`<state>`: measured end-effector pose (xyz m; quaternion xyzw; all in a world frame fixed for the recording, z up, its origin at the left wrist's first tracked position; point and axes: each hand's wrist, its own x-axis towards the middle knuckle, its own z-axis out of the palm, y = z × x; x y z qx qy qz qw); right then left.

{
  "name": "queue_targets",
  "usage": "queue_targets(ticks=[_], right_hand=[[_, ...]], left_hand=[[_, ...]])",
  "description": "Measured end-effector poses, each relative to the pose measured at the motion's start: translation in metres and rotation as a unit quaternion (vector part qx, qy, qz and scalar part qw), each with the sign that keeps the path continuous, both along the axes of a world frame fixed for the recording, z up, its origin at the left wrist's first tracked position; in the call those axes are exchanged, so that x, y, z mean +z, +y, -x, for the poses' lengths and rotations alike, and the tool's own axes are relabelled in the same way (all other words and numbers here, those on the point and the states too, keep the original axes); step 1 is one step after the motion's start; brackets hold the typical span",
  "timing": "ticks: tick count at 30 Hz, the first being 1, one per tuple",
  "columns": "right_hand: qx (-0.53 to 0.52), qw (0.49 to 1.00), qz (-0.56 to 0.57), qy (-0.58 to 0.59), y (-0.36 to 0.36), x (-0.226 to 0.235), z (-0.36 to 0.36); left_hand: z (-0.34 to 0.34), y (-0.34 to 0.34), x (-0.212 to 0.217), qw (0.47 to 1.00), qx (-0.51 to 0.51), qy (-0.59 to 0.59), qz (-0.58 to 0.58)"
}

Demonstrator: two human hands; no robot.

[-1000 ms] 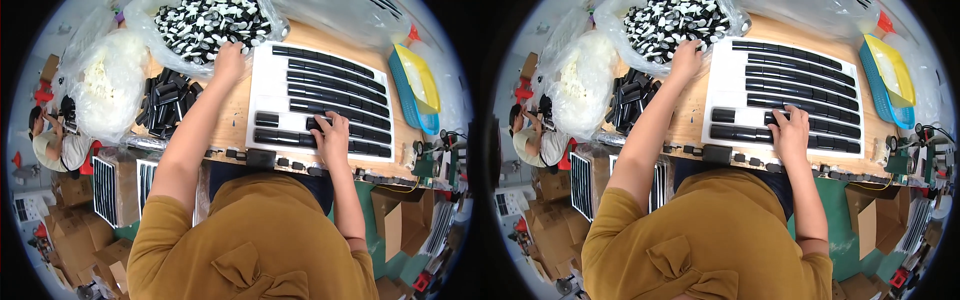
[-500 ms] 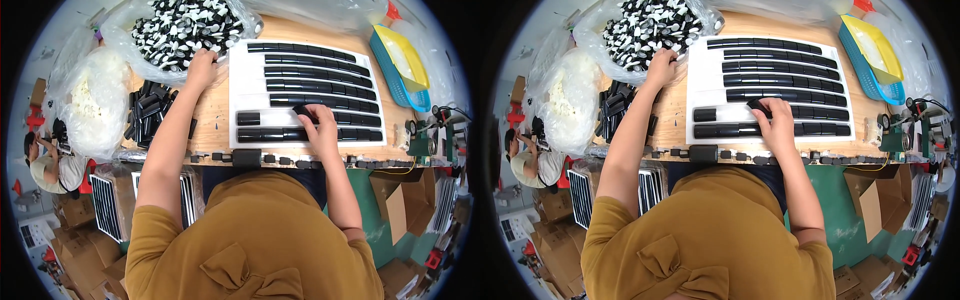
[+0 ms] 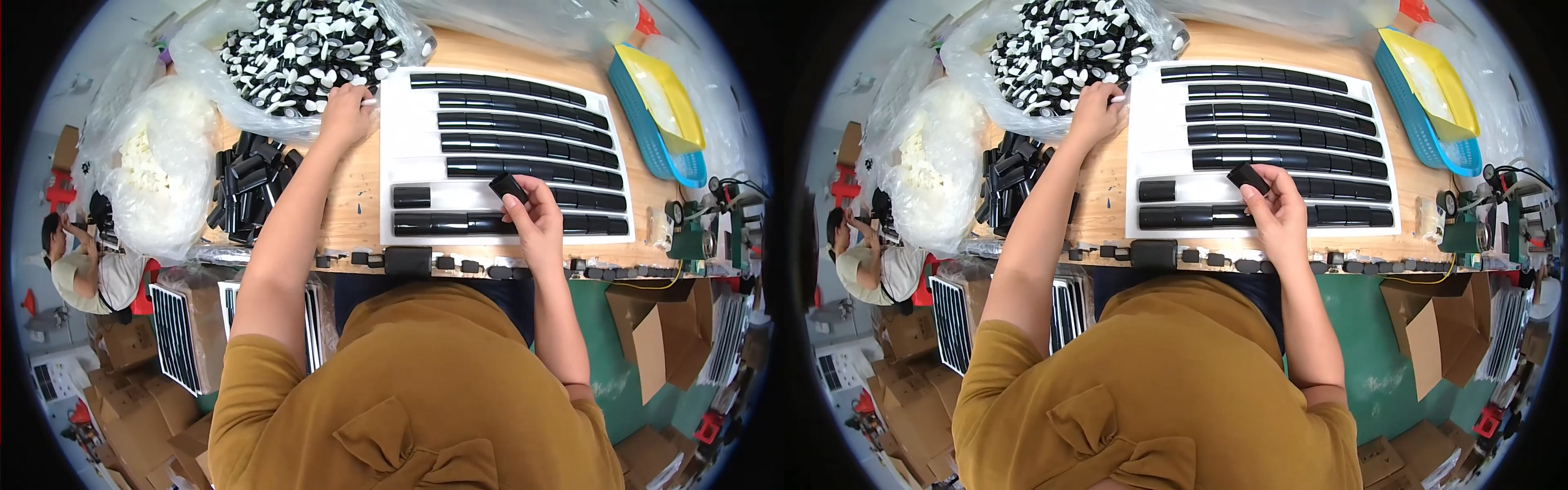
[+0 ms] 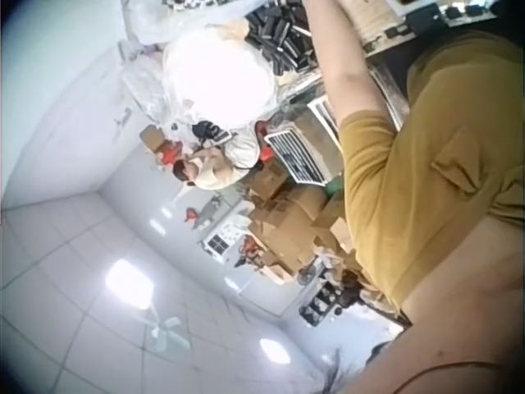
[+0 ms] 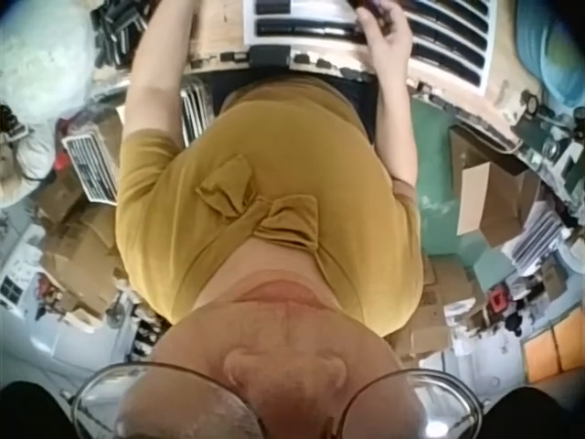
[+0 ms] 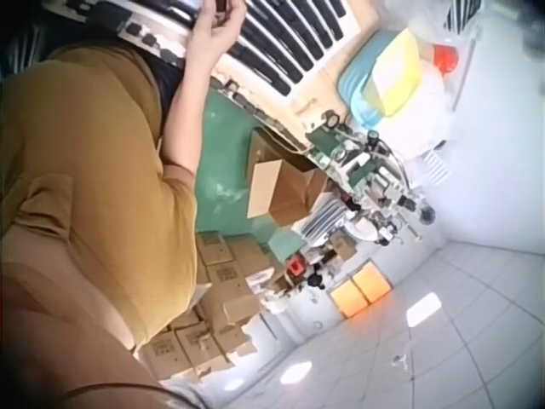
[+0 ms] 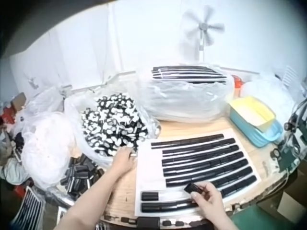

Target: Attaching small adhesive pads to black plastic components and organizing them in a tray.

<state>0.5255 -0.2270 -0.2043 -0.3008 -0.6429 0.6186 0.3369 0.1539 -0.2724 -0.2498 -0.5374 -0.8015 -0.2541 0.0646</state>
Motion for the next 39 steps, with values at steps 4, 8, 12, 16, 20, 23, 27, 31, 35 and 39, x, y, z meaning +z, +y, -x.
queue_targets(ticks=[4, 8, 12, 16, 20, 23, 27, 31, 35, 39], right_hand=[[-0.019, 1.000, 0.001, -0.024, -0.001, 0.011, -0.006], [-0.008, 0.998, 0.057, 0.007, -0.002, 0.012, -0.012], [0.048, 0.989, 0.131, 0.052, -0.009, 0.020, 0.001], [0.092, 0.987, 0.133, 0.007, -0.014, 0.027, 0.003], [0.128, 0.982, 0.139, 0.016, -0.021, 0.029, 0.003], [0.148, 0.976, 0.158, 0.012, -0.027, 0.030, 0.003], [0.131, 0.973, 0.188, 0.010, -0.039, 0.035, 0.005], [0.124, 0.970, 0.205, 0.025, -0.045, 0.037, 0.008], [0.124, 0.966, 0.225, 0.030, -0.051, 0.041, 0.010], [0.098, 0.973, 0.207, 0.025, -0.065, 0.046, 0.016]], left_hand=[[-0.001, -0.016, 0.007, 0.989, 0.010, -0.108, -0.103], [-0.079, -0.039, 0.067, 0.936, -0.034, -0.315, -0.154], [-0.157, -0.075, 0.085, 0.849, -0.145, -0.507, 0.009], [-0.175, -0.090, 0.091, 0.855, -0.183, -0.484, 0.019], [-0.188, -0.094, 0.087, 0.844, -0.179, -0.506, -0.014], [-0.198, -0.094, 0.084, 0.851, -0.188, -0.487, -0.060], [-0.206, -0.094, 0.079, 0.877, -0.189, -0.435, -0.074], [-0.216, -0.095, 0.071, 0.893, -0.148, -0.412, -0.107], [-0.223, -0.097, 0.062, 0.911, -0.141, -0.340, -0.185], [-0.232, -0.100, 0.059, 0.918, -0.101, -0.324, -0.206]])
